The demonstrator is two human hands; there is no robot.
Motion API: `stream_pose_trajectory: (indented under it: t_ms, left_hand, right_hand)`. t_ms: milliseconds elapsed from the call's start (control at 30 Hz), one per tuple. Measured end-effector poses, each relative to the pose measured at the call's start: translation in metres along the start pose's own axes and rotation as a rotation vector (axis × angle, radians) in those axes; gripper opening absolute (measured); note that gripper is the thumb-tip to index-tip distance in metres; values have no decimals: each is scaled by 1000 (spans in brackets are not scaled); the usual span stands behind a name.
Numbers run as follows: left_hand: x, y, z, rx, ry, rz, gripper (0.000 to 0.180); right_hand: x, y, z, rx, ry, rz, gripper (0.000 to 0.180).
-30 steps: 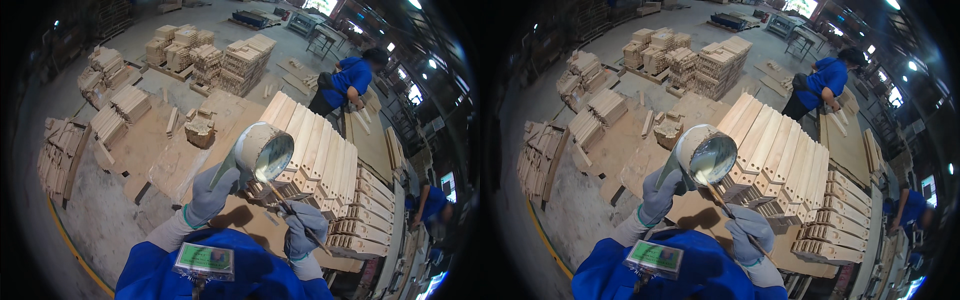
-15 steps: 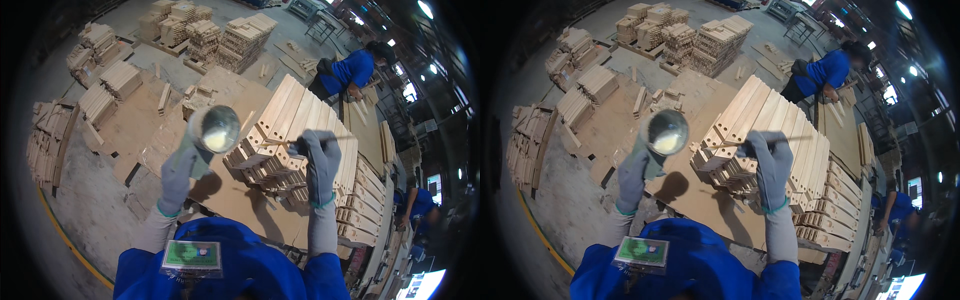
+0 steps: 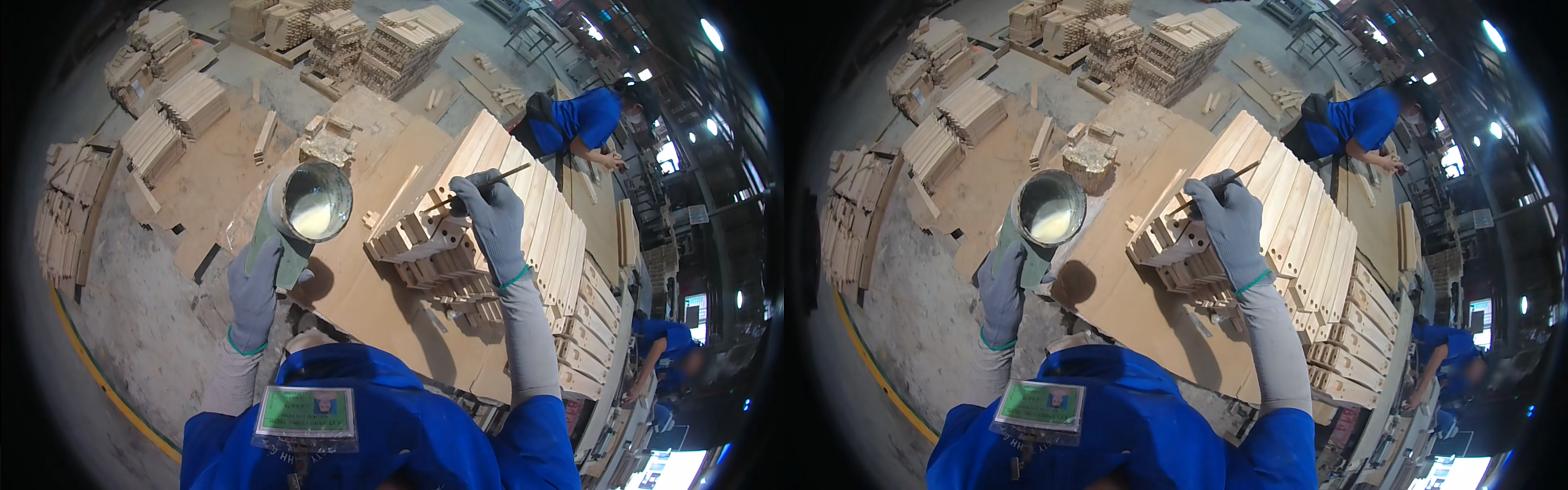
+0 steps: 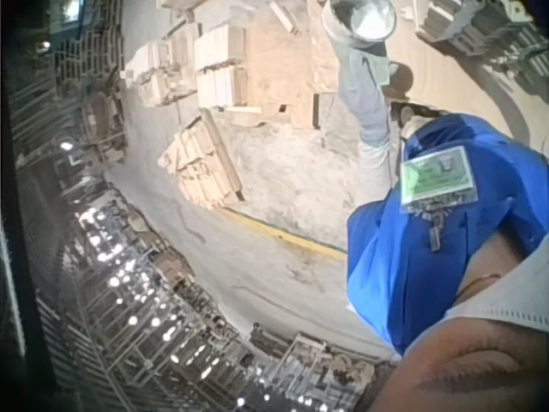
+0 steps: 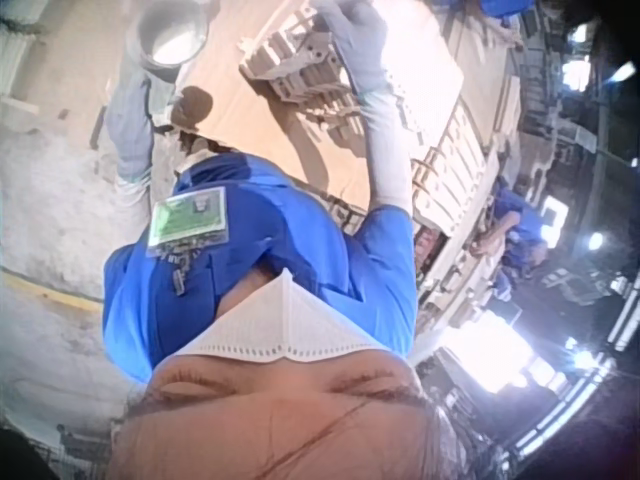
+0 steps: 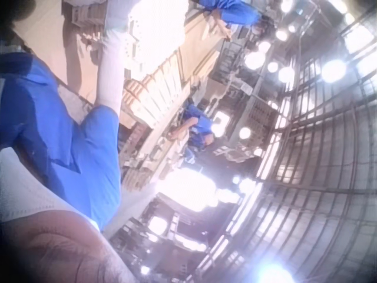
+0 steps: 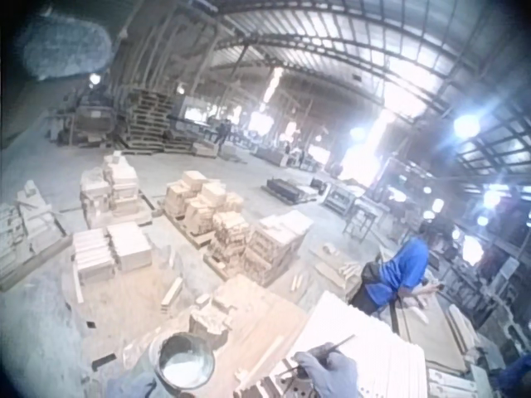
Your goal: The person applies a white adhesive to the pre-drilled holes of wooden slats using a small brush and a container. The person works on multiple slats arranged on a workbench in a factory setting.
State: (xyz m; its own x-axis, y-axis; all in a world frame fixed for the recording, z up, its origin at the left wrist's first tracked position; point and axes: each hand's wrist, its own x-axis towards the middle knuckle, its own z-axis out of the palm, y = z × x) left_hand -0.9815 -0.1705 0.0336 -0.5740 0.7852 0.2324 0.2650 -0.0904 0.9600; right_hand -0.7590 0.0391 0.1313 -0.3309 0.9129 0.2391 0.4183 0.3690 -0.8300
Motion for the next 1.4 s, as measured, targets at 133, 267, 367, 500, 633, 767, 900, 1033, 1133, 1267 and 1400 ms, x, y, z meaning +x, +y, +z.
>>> stream_pose_trajectory:
  t_ms: [133, 267, 367, 500, 633, 767, 900, 1033, 1133, 1267, 1400]
  left_hand:
    - [7, 14, 6, 0, 11, 74, 25]
    - [8, 17, 7, -34, 31, 26, 24]
    - [5, 9, 9, 9, 54, 52, 22]
    - [5, -5, 7, 34, 23, 46, 21]
    - [6, -7, 7, 40, 4, 45, 22]
    - [10, 2, 11, 14, -4, 20, 22]
    - [14, 9, 14, 79, -27, 69, 25]
    - [15, 14, 14, -47, -69, -17, 26]
    - [16, 20, 22, -313, -55, -193, 25]
    - [16, 22, 29, -418, -75, -223, 24]
    - [17, 26, 36, -428, -64, -165, 23]
  right_hand:
    - [2, 16, 4, -60, 19, -44, 29]
    - [2, 3, -11, 3, 41, -22, 25]
    - [0, 4, -16, 4, -7, -28, 26]
    - [-8, 10, -5, -76, -47, -61, 28]
    - [-7, 13, -6, -114, -31, -67, 28]
    - [-2, 5, -7, -15, -28, -14, 30]
    - [3, 14, 0, -108, -74, -43, 29]
    - [4, 15, 3, -71, -71, -100, 28]
    - [3, 7, 4, -37, -91, -53, 27]
    - [3, 2, -5, -69, -94, -19, 24]
    - [-10, -11, -14, 190, -30, 69, 22]
